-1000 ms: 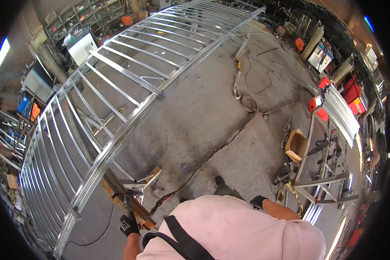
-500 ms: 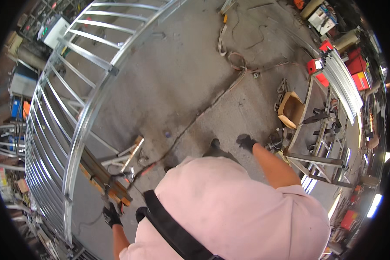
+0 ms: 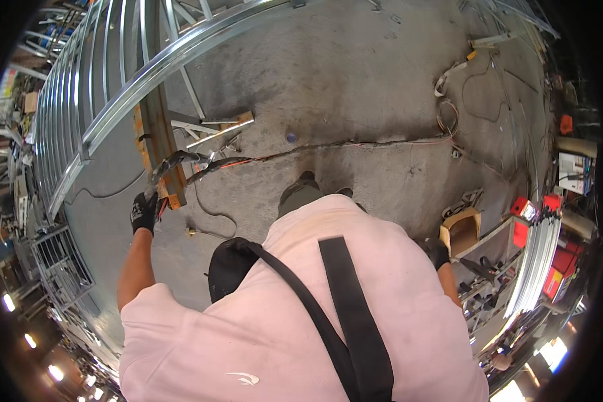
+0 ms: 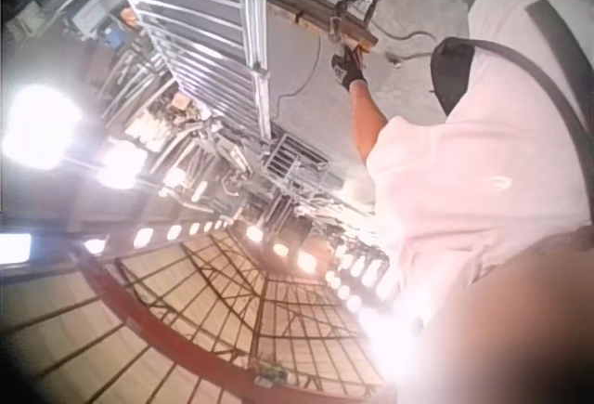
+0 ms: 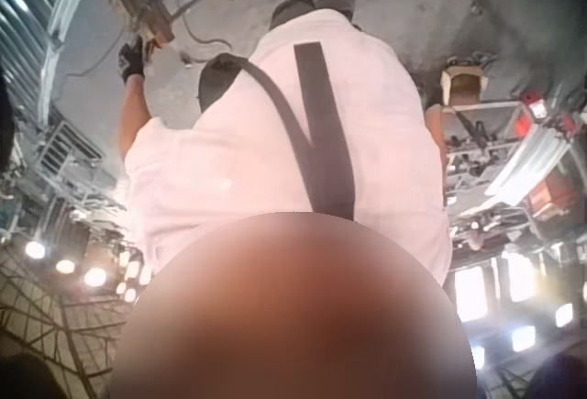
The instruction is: The person positions a long metal bar onto a curved metal frame and uses a handheld welding tool to tack weld the bar to the frame at multiple points. The person repositions the bar and continues welding along the length of the frame.
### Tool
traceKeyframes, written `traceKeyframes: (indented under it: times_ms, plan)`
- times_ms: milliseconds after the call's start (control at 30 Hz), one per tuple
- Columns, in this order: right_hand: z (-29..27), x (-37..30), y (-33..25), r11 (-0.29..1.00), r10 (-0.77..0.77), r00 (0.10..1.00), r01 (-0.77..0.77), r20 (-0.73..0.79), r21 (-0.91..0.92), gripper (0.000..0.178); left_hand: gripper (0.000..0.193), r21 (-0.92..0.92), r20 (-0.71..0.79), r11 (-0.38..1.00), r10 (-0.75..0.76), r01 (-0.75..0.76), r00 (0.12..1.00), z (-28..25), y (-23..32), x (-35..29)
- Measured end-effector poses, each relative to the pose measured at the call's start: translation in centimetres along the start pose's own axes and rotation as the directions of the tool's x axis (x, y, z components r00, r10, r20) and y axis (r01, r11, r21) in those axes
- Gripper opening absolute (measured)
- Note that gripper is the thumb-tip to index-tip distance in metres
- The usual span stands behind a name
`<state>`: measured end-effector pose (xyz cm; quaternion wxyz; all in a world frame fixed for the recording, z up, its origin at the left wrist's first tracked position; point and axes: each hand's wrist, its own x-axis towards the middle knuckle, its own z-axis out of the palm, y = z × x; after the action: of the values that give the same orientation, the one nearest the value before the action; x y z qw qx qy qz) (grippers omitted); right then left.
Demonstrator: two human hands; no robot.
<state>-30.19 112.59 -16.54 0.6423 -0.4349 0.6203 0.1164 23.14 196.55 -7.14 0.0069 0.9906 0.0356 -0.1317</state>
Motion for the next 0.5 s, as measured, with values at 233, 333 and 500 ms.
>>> traceKeyframes:
  times_ms: [233,333,500]
  plan:
    - [4.9,2.8,4.0,0.92,-0.066,0.996,0.081,0.051,-0.383,0.044,0.055,0.01,0.184,0.999,-0.034,0.033,0.982,-0.7,-0.6,-0.6]
    - [5.3,4.4,6.2,0.965,-0.133,0.987,0.149,0.085,-0.214,0.052,0.055,0.01,0.125,1.0,0.008,-0.009,0.992,-0.9,-0.9,0.4]
    - [2.8,7.9,6.1,0.242,-0.536,0.701,0.661,0.47,-0.71,0.039,0.055,0.002,0.094,1.0,-0.021,0.02,0.995,-0.6,-2.1,0.8]
